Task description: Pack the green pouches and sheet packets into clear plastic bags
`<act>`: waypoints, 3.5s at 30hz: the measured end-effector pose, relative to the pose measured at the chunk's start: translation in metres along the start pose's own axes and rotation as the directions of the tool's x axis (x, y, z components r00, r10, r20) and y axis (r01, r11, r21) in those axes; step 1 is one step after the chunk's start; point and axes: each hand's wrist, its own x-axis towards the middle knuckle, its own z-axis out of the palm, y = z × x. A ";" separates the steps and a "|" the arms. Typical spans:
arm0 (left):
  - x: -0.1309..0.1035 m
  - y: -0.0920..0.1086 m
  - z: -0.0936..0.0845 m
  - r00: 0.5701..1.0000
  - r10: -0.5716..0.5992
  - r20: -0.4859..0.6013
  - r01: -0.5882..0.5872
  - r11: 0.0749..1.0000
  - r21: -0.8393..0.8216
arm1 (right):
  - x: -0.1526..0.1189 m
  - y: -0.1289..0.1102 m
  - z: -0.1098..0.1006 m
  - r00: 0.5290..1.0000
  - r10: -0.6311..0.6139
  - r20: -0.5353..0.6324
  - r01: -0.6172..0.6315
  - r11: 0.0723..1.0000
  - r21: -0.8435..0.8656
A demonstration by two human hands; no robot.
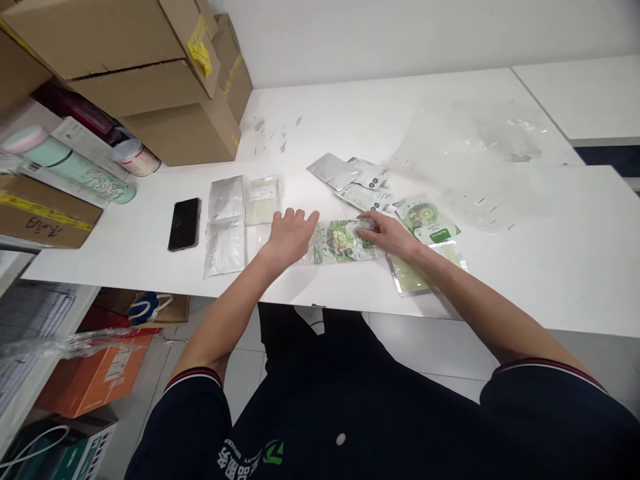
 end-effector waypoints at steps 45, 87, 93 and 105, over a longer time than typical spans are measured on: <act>-0.018 0.038 0.076 0.954 -0.248 -0.171 -0.138 0.145 -0.980 | 0.009 -0.027 0.003 0.956 -0.162 0.243 0.093 0.958 0.272; -0.028 0.049 0.071 0.845 -0.182 -0.502 -0.057 0.904 -0.424 | -0.123 0.042 -0.031 0.741 0.276 -0.613 -0.520 0.814 -0.261; 0.004 0.147 0.075 0.876 0.299 -0.377 -0.410 0.874 -0.260 | -0.112 0.045 -0.010 0.901 0.206 -0.382 -0.289 0.942 -0.172; 0.029 0.083 0.094 0.940 0.142 -0.309 -0.197 0.968 -0.155 | 0.014 0.123 -0.142 0.728 0.318 -0.608 -0.639 0.638 -0.431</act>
